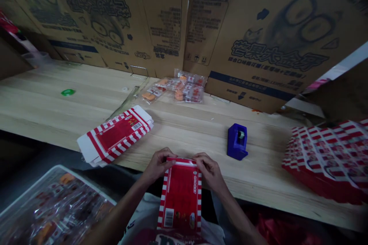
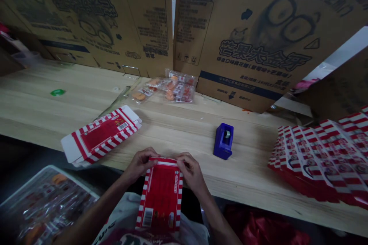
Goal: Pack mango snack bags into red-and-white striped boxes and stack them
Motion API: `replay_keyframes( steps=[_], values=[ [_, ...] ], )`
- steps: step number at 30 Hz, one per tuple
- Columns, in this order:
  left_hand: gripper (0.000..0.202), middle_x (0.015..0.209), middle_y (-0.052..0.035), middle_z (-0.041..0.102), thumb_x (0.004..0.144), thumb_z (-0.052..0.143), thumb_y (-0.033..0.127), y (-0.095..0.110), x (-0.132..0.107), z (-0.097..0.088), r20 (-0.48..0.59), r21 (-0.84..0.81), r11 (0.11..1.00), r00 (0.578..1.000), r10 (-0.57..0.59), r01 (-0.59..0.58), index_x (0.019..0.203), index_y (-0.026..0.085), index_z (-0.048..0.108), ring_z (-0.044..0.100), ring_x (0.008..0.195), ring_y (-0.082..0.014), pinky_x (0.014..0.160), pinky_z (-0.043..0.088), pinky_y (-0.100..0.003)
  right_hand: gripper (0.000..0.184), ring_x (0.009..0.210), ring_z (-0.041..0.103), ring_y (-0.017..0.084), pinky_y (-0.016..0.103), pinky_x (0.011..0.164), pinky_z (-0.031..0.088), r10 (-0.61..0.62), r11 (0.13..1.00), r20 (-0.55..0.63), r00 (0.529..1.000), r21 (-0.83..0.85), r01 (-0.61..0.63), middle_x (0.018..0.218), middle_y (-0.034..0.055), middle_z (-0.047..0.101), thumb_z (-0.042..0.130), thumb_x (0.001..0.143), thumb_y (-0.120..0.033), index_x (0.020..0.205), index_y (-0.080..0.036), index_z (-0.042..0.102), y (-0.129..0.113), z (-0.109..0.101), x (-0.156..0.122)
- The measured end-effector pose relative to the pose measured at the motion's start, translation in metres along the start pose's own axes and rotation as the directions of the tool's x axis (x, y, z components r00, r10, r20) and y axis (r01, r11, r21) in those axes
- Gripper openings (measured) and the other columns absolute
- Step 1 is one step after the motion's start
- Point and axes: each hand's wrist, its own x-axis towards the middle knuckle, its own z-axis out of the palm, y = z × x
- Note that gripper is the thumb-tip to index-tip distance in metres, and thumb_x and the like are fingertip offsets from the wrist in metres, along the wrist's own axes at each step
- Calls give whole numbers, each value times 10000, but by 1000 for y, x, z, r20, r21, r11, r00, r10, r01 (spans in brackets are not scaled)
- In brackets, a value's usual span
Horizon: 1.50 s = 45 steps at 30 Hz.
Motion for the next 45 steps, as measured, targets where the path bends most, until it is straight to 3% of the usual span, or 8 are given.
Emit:
replay_keyframes(
  steps=[9, 23, 29, 32, 36, 41, 43, 45],
  values=[
    [143, 714, -42, 670, 696, 681, 262, 15, 14, -9, 102, 253, 966, 991, -88, 60, 740, 131, 720, 591, 666, -150, 614, 422, -233, 115, 695, 626, 167, 263, 625, 477, 227, 974, 112, 967, -36, -224, 770, 37, 699, 683, 731, -262, 796, -167, 677, -4, -8, 18],
    [222, 534, -7, 609, 638, 738, 322, 26, 43, -20, 308, 99, 980, 931, -197, 175, 600, 113, 676, 501, 508, -103, 521, 380, -212, 136, 550, 528, 118, 216, 499, 386, 233, 970, 237, 943, -132, -206, 591, -2, 605, 651, 706, -244, 621, -152, 596, -26, -15, 45],
    [260, 580, 0, 576, 778, 645, 331, 32, 36, -23, 346, 222, 974, 932, -109, 32, 638, 114, 679, 482, 548, -97, 521, 344, -200, 173, 600, 552, 132, 229, 548, 407, 161, 977, 264, 951, -181, -115, 639, 15, 634, 614, 793, -263, 667, -149, 648, -30, -23, 38],
    [201, 731, -42, 648, 766, 676, 316, 23, 25, -17, 272, 206, 979, 960, -65, 8, 761, 119, 718, 568, 663, -137, 592, 407, -215, 127, 692, 605, 159, 247, 615, 454, 112, 988, 160, 981, -124, -93, 760, 33, 680, 637, 800, -282, 785, -164, 684, -23, -20, 22],
    [227, 897, -72, 681, 727, 725, 312, 5, 9, 4, 98, -135, 983, 989, -110, 122, 885, 149, 722, 619, 801, -184, 703, 472, -261, 114, 876, 651, 198, 291, 776, 501, 83, 997, -48, 995, -5, -83, 938, 61, 711, 641, 814, -292, 814, -191, 694, -7, -4, -1],
    [151, 842, -65, 703, 678, 762, 279, -5, 3, 21, -90, -205, 969, 983, -162, 141, 693, 145, 695, 620, 804, -182, 751, 464, -266, 237, 1064, 618, 225, 345, 897, 495, 100, 994, -132, 986, 63, -92, 1128, 74, 679, 660, 804, -309, 1025, -226, 678, 3, 5, -16],
    [164, 830, -67, 705, 688, 750, 293, -7, 4, 20, -104, -152, 976, 980, -171, 155, 663, 147, 681, 621, 799, -186, 748, 461, -268, 326, 1048, 620, 232, 352, 854, 514, 100, 995, -250, 963, 56, -89, 1148, 89, 663, 674, 785, -336, 1090, -222, 649, 9, -11, -15],
    [180, 834, -66, 703, 693, 742, 315, -9, 6, 17, -104, -120, 978, 977, -184, 171, 661, 152, 674, 621, 803, -194, 742, 461, -275, 334, 962, 629, 221, 339, 785, 518, 58, 997, -496, 866, -17, -77, 1082, 97, 666, 670, 776, -376, 1060, -203, 640, 18, -41, -13]
  ],
)
